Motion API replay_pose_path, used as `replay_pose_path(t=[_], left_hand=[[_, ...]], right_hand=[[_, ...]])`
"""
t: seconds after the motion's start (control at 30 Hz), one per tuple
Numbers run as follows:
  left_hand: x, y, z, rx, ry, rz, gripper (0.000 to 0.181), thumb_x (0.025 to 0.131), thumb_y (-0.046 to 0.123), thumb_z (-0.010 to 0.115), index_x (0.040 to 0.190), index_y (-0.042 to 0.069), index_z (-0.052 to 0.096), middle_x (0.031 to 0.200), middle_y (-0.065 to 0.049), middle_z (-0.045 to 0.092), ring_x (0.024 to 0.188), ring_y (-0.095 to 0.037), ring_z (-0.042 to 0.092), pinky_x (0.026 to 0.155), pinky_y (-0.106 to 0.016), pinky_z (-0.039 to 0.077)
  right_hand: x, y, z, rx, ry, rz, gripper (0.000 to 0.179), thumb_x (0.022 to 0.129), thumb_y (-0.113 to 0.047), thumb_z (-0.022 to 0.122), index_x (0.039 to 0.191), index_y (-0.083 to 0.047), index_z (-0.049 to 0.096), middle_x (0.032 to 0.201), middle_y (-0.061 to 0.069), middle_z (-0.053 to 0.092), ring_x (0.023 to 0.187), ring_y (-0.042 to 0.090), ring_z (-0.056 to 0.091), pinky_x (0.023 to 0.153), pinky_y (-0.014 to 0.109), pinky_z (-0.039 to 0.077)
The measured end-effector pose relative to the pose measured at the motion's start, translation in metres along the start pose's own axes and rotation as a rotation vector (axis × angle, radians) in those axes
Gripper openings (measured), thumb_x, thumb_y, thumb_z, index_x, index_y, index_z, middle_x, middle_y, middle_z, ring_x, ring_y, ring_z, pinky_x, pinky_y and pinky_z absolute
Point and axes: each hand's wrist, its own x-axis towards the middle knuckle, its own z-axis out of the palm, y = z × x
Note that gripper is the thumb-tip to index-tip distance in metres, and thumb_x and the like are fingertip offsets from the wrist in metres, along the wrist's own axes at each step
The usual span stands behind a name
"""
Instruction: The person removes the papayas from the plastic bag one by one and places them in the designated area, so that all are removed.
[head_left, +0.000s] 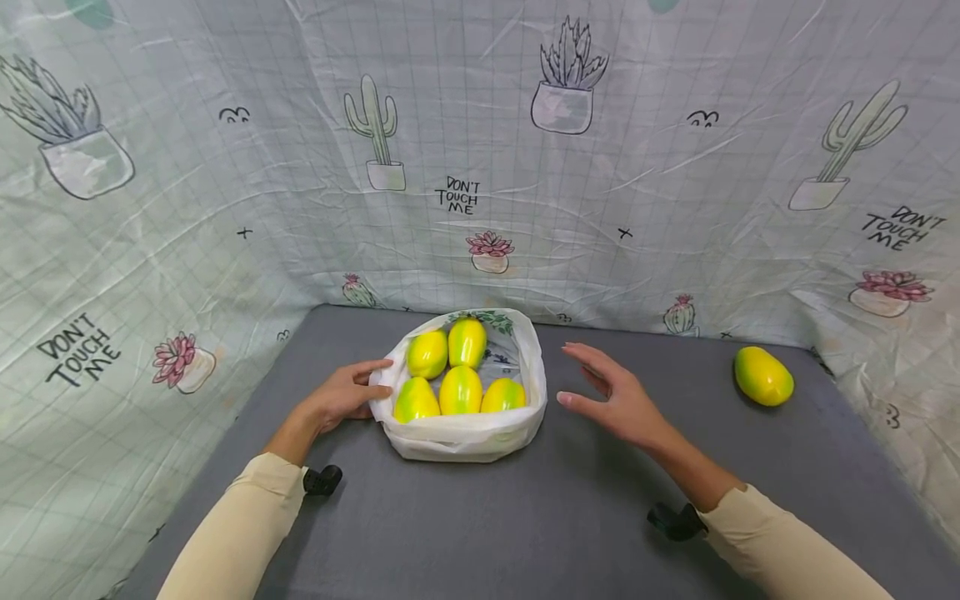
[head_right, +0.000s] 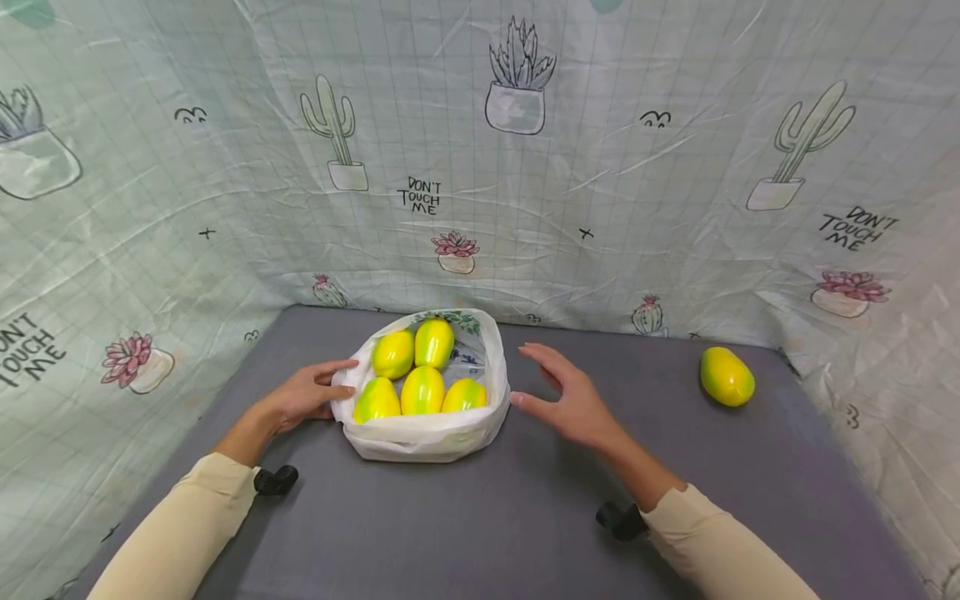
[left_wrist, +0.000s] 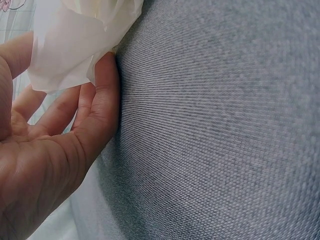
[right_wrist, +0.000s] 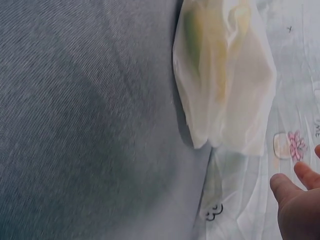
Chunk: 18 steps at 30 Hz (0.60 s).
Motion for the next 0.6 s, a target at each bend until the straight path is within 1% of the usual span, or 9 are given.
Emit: replay_pose_path(t=[0.2, 0.33, 0.5, 0.6], left_hand=[[-0.001, 0.001, 0.000, 0.004, 0.005, -0.002, 0.070, 0.099, 0.024, 0.071, 0.161, 0.017, 0.040, 0.163, -0.025, 0.042, 0.127, -0.030, 0.062, 0.094, -0.041, 0.060], [-0.001, 0.001, 0.000, 0.000, 0.011, -0.011, 0.070, 0.099, 0.024, 0.072, 0.161, 0.017, 0.040, 0.163, -0.025, 0.041, 0.127, -0.031, 0.061, 0.093, -0.041, 0.060], [0.000, 0.000, 0.000, -0.007, 0.010, -0.015, 0.071, 0.098, 0.024, 0.073, 0.161, 0.017, 0.041, 0.163, -0.025, 0.040, 0.128, -0.031, 0.061, 0.094, -0.042, 0.060], [0.001, 0.000, 0.000, -0.009, 0.010, -0.015, 0.071, 0.098, 0.024, 0.073, 0.161, 0.017, 0.041, 0.163, -0.025, 0.040, 0.128, -0.031, 0.061, 0.095, -0.043, 0.060]], right_hand=[[0.008, -0.006, 0.010, 0.021, -0.016, -0.021, 0.070, 0.095, -0.019, 0.077, 0.157, -0.009, 0.046, 0.165, 0.012, 0.041, 0.154, 0.034, 0.037, 0.121, 0.045, 0.035], [0.016, -0.010, 0.019, 0.047, -0.035, -0.033, 0.069, 0.096, -0.018, 0.076, 0.157, -0.008, 0.045, 0.165, 0.012, 0.041, 0.153, 0.035, 0.038, 0.121, 0.047, 0.035], [0.025, -0.015, 0.030, 0.089, -0.056, -0.020, 0.072, 0.096, -0.017, 0.075, 0.159, -0.006, 0.042, 0.166, 0.013, 0.039, 0.154, 0.037, 0.038, 0.122, 0.049, 0.035], [0.032, -0.019, 0.036, 0.109, -0.062, -0.008, 0.072, 0.096, -0.018, 0.074, 0.159, -0.007, 0.041, 0.167, 0.014, 0.038, 0.154, 0.039, 0.037, 0.121, 0.050, 0.036]])
